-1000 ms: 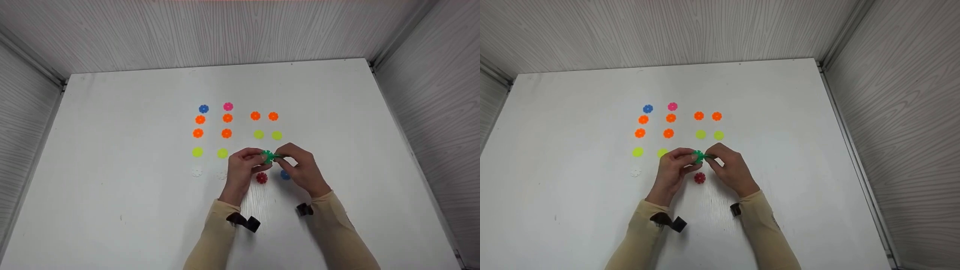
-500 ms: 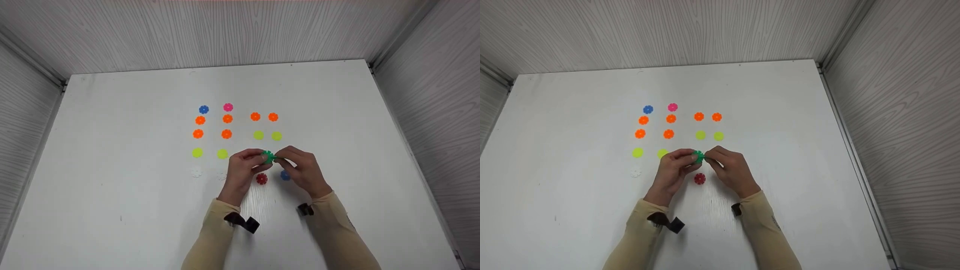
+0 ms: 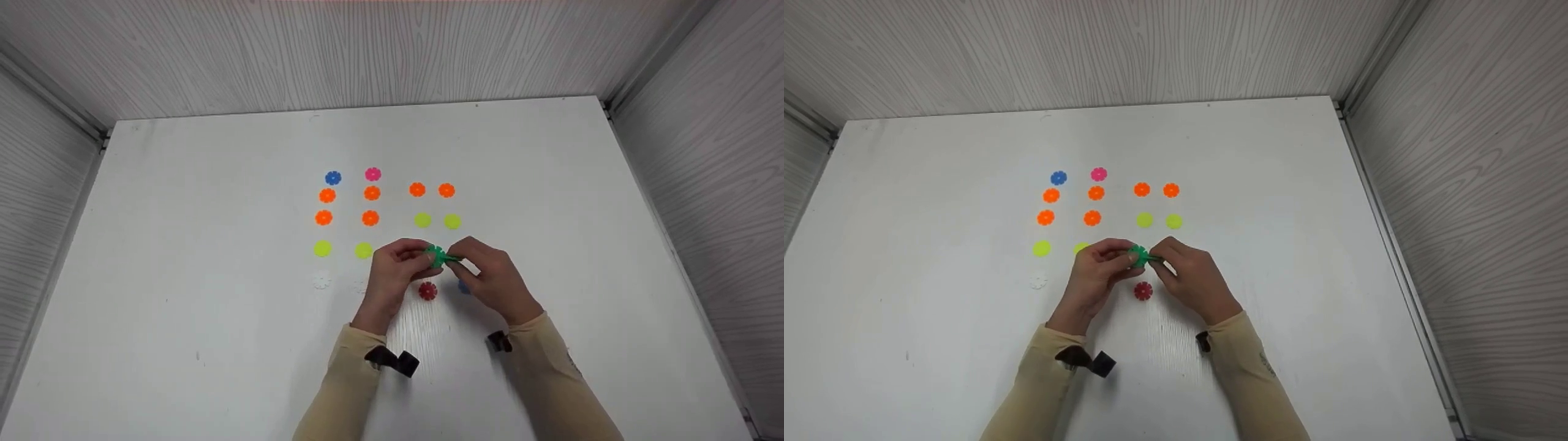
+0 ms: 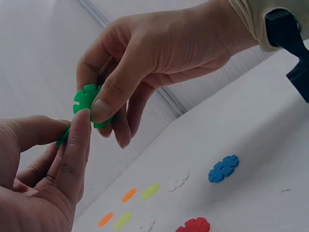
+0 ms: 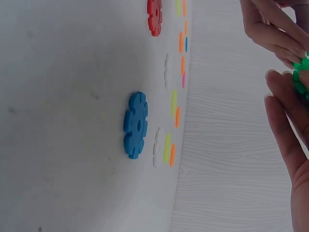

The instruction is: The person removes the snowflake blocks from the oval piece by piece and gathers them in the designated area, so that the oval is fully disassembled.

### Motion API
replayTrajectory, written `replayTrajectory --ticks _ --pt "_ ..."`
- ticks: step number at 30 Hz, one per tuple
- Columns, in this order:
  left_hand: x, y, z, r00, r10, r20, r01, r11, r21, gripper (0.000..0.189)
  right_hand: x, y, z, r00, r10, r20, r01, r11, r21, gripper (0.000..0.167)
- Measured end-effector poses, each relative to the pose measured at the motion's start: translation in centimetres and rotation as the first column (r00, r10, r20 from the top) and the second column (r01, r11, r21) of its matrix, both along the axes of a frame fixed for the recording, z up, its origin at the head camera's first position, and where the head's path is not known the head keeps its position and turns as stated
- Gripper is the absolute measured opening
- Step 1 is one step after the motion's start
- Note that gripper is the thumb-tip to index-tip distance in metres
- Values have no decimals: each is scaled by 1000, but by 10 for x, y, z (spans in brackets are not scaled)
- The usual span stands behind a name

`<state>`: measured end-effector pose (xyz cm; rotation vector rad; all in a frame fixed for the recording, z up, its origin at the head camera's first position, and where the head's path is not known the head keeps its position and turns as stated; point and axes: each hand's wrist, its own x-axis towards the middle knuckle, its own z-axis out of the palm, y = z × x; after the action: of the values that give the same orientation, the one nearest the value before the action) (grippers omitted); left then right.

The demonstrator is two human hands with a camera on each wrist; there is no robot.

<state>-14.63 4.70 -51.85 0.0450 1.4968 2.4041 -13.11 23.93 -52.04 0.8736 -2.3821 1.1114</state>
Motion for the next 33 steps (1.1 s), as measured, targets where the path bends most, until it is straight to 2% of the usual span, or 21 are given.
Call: replayTrajectory --ticks 3,7,13,15,18,20,23,28,30,33 --pt "1 0 2 998 -12 -56 10 999 -34 19 -1 0 -2 996 -24 -80 28 998 53 28" --pt "2 1 5 996 -11 -94 4 997 -75 20 0 1 -3 993 -19 -118 26 998 61 23" --pt "0 -1 6 999 -6 -46 3 997 -75 15 2 4 -3 996 28 -80 -29 999 -13 22" --pt "-4 -6 5 1000 21 -23 -22 998 -55 14 3 7 -3 998 21 -60 -24 999 -49 25" --pt "-10 -15 4 995 96 -13 -96 995 -37 13 3 13 -3 998 -29 -53 25 997 -74 29" --pt "-13 -19 3 989 149 -19 -149 987 -51 13 2 17 -5 996 -78 -46 74 995 -68 31" --pt "-18 -20 2 985 174 -16 -175 978 -111 15 1 21 -8 991 -132 -36 130 990 -49 29" --pt "-37 -16 8 990 136 41 -119 953 -279 17 -1 23 -14 979 -198 59 198 980 7 26" --pt "-49 -13 10 992 118 50 -95 940 -326 18 -1 25 -16 969 -220 109 219 975 19 26" --pt "-71 -10 12 992 118 44 -92 918 -385 16 -1 26 -17 947 -254 196 258 966 4 25"
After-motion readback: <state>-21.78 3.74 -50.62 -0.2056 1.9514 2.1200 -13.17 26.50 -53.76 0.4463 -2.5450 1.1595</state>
